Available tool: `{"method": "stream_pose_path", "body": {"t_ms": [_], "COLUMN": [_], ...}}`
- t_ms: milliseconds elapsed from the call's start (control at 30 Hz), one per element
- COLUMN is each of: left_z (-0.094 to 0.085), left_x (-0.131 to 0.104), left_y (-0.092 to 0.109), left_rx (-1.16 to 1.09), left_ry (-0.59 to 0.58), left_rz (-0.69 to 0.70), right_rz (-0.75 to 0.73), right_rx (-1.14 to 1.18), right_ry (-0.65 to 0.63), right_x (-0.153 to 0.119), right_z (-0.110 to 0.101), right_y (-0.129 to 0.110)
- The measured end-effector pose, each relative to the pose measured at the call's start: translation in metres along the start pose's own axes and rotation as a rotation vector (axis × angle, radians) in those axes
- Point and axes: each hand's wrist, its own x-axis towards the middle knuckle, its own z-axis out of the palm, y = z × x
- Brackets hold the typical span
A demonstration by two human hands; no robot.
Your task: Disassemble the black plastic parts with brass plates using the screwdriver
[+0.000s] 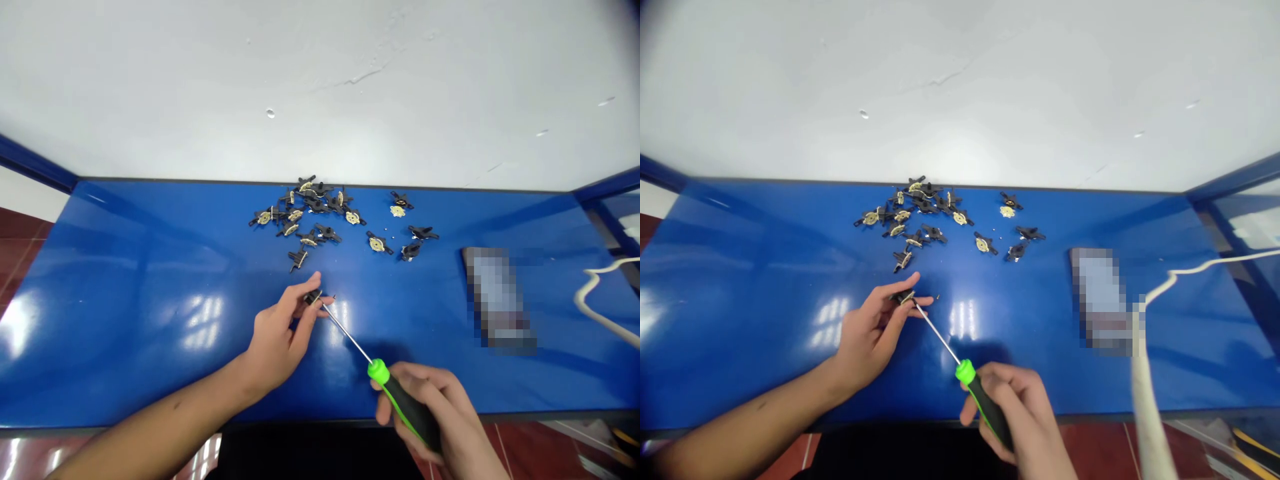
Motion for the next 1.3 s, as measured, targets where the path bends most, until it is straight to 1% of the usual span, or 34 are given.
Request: {"method": "stream_pose_path", "body": {"t_ms": [33, 67, 100, 200, 267, 300, 333, 367, 400, 433, 467, 500, 533, 600, 633, 700, 767, 800, 833, 867, 900, 1000, 1033, 1067, 1133, 1200, 1233, 1300], "left_z": [0.000, -0.001, -0.001, -0.002, -0.002, -0.002, -0.002, -0.002, -0.001, -0.001, -0.001, -0.001, -0.001, -0.001, -0.001, -0.002, -0.002, -0.002, -0.002, -0.002, -0.002, -0.003, -0.003, -0.003, -0.003, -0.003, -0.003, -0.003], "left_x": [-0.001, -0.002, -0.002, -0.002, -0.002, -0.002, -0.002, -0.003, -0.003, -0.004, -0.005, -0.005, -0.005, -0.004, -0.004, -0.002, -0.002, -0.002, -0.002, -0.003, -0.003, -0.003, -0.002, -0.001, 0.001, 0.002, 0.003, 0.002], "left_y": [0.001, 0.002, 0.001, -0.004, -0.010, -0.012, -0.014, -0.015, -0.015, -0.014, -0.012, -0.011, -0.009, -0.007, -0.007, -0.007, -0.009, -0.010, -0.011, -0.013, -0.014, -0.016, -0.016, -0.016, -0.014, -0.012, -0.011, -0.010], "left_rx": [0.031, 0.060, 0.085, 0.119, 0.111, 0.102, 0.095, 0.087, 0.078, 0.070, 0.064, 0.063, 0.068, 0.091, 0.099, 0.094, 0.072, 0.063, 0.060, 0.060, 0.058, 0.043, 0.033, 0.020, -0.003, -0.024, -0.031, -0.044], "left_ry": [0.003, 0.004, 0.003, 0.001, 0.004, 0.008, 0.012, 0.012, 0.007, 0.004, 0.004, 0.002, 0.002, 0.002, 0.005, 0.013, 0.017, 0.012, 0.003, -0.006, -0.011, -0.005, -0.002, -0.002, -0.005, -0.012, -0.016, -0.019], "left_rz": [0.023, 0.038, 0.046, 0.049, 0.033, 0.019, 0.008, 0.000, -0.004, -0.002, 0.003, 0.009, 0.015, 0.026, 0.029, 0.027, 0.020, 0.022, 0.026, 0.032, 0.037, 0.040, 0.037, 0.032, 0.013, -0.003, -0.005, -0.014], "right_rz": [0.014, -0.039, -0.140, -0.579, -0.843, -0.948, -1.027, -1.077, -1.096, -1.079, -1.038, -0.968, -0.880, -0.720, -0.670, -0.643, -0.719, -0.775, -0.816, -0.828, -0.798, -0.561, -0.526, -0.540, -0.660, -0.755, -0.750, -0.630], "right_rx": [-0.010, -0.069, -0.167, -0.502, -0.704, -0.797, -0.878, -0.935, -0.961, -0.961, -0.931, -0.894, -0.858, -0.798, -0.770, -0.691, -0.557, -0.482, -0.412, -0.347, -0.294, -0.233, -0.236, -0.247, -0.247, -0.182, -0.134, -0.070], "right_ry": [-0.004, 0.030, 0.092, 0.338, 0.456, 0.470, 0.445, 0.426, 0.429, 0.459, 0.536, 0.599, 0.628, 0.624, 0.626, 0.696, 0.784, 0.804, 0.807, 0.788, 0.746, 0.609, 0.593, 0.603, 0.661, 0.675, 0.647, 0.567], "right_x": [0.000, -0.001, -0.001, -0.004, -0.007, -0.009, -0.010, -0.012, -0.012, -0.012, -0.012, -0.011, -0.010, -0.007, -0.006, -0.006, -0.006, -0.006, -0.006, -0.006, -0.006, -0.006, -0.006, -0.006, -0.005, -0.005, -0.004, -0.003], "right_z": [-0.001, -0.003, -0.004, -0.007, -0.009, -0.009, -0.010, -0.010, -0.011, -0.011, -0.011, -0.010, -0.010, -0.007, -0.005, 0.000, 0.004, 0.005, 0.006, 0.006, 0.005, 0.002, 0.001, 0.001, 0.001, 0.002, 0.002, -0.001], "right_y": [-0.002, -0.003, -0.003, 0.004, 0.013, 0.017, 0.020, 0.023, 0.024, 0.025, 0.024, 0.023, 0.022, 0.019, 0.017, 0.014, 0.012, 0.011, 0.011, 0.011, 0.012, 0.015, 0.016, 0.017, 0.019, 0.019, 0.018, 0.018]}}
